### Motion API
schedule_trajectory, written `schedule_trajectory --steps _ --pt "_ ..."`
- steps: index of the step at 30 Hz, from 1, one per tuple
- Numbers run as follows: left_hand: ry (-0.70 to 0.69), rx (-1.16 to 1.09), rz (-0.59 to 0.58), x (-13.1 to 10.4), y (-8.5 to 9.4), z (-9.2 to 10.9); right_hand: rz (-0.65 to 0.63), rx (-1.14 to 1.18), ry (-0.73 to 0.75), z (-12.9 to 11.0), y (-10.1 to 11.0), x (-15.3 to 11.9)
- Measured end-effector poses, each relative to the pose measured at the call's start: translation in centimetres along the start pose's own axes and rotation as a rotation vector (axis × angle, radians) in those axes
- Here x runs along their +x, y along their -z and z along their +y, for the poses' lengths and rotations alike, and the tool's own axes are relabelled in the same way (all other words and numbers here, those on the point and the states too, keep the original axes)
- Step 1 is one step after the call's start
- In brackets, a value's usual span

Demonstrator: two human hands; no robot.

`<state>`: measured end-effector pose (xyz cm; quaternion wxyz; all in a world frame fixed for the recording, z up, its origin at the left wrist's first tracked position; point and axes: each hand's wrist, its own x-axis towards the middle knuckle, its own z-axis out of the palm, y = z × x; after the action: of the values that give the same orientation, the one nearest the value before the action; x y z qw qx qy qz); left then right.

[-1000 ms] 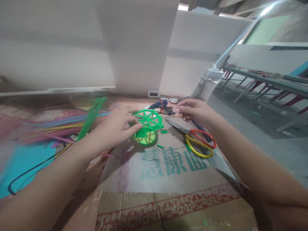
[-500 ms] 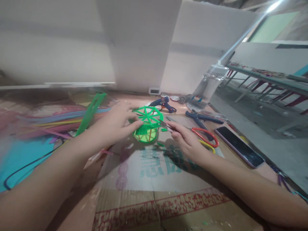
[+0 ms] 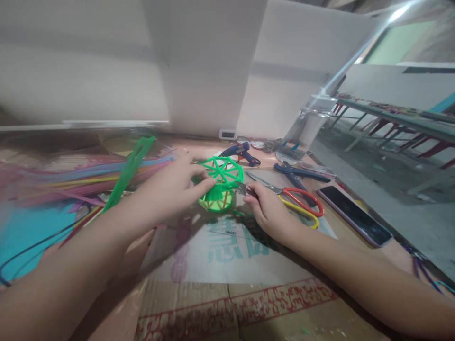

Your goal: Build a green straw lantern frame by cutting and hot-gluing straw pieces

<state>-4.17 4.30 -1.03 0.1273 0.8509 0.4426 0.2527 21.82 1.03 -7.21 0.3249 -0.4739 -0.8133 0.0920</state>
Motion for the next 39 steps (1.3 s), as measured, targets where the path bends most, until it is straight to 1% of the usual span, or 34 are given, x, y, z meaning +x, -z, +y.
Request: schedule_trajectory --steps 2,5,10,15,23,28,35,39 --pt "0.014 0.007 0.000 0.0 0.0 0.1 -0.028 -0.049 -0.011 0.1 -0.2 0.1" --pt "0.036 0.021 -0.009 0.0 0.0 0.1 -0.023 -0.101 0.002 0.2 -0.3 0.3" --pt "0.045 0.020 -0.026 0.2 0.1 0.2 -0.022 -0.082 0.023 0.0 -0.5 0.6" --pt "0.052 0.023 -0.013 0.2 0.0 0.3 -0.012 -0.116 0.026 -0.2 -0.6 0.8" --pt "0.074 0.011 -0.034 0.2 0.3 0.9 0.062 -0.170 0.136 0.0 -0.6 0.7" --pt "0.077 0.021 -0.047 0.1 0.3 0.9 0.096 -0.201 0.199 -0.1 -0.5 0.8" --pt "0.088 0.023 -0.069 0.3 0.2 0.8 0.096 -0.256 0.230 -0.2 0.1 1.0" --pt "0.075 0.024 -0.057 0.2 0.2 0.8 0.102 -0.275 0.269 -0.3 0.4 0.8"
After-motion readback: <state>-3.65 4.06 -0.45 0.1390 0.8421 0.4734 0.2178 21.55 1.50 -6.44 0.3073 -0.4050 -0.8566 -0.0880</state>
